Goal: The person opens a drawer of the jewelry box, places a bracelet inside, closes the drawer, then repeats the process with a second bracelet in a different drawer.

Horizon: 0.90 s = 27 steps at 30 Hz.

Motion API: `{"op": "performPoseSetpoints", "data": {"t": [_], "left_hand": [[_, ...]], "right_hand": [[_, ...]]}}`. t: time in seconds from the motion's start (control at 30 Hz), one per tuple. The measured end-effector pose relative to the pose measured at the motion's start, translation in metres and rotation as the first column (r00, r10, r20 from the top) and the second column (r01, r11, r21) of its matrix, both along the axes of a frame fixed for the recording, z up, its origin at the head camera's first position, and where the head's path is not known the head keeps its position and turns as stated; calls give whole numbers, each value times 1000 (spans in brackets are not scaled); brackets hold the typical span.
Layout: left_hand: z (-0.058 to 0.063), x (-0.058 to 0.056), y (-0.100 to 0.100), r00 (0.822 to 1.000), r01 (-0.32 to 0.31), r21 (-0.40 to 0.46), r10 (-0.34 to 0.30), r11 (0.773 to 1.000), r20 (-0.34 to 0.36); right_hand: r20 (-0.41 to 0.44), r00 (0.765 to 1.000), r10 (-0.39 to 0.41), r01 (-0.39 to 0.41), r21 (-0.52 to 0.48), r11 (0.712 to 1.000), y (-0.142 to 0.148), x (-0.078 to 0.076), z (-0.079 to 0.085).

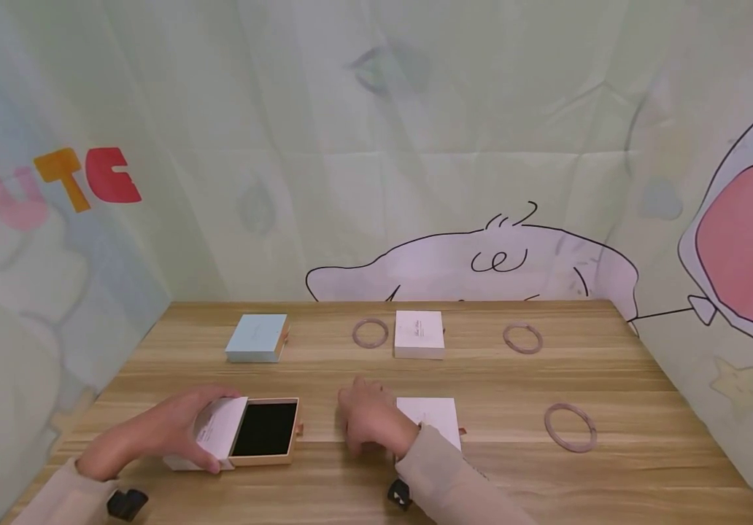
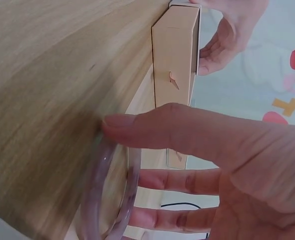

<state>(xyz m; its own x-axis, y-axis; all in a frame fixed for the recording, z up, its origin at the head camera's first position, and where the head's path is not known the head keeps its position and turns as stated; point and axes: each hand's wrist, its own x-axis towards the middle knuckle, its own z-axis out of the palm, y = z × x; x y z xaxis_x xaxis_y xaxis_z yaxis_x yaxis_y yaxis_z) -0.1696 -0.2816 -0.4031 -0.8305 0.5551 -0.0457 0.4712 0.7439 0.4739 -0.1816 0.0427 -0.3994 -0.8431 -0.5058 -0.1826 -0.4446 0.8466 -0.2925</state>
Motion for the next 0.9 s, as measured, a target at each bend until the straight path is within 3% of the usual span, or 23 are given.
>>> {"op": "performPoseSetpoints", "data": {"t": [0.27,0.9], "left_hand": [[-1,0,-1,1000,1,-1,-1,1000,-8],[0,0,0,1000,-9,-4,9,1000,8]], "right_hand": [[-3,1000,22,-22,-74,997,4,-3,-2],[-56,997,58,-64,-103,993,1,-7,12]]}}
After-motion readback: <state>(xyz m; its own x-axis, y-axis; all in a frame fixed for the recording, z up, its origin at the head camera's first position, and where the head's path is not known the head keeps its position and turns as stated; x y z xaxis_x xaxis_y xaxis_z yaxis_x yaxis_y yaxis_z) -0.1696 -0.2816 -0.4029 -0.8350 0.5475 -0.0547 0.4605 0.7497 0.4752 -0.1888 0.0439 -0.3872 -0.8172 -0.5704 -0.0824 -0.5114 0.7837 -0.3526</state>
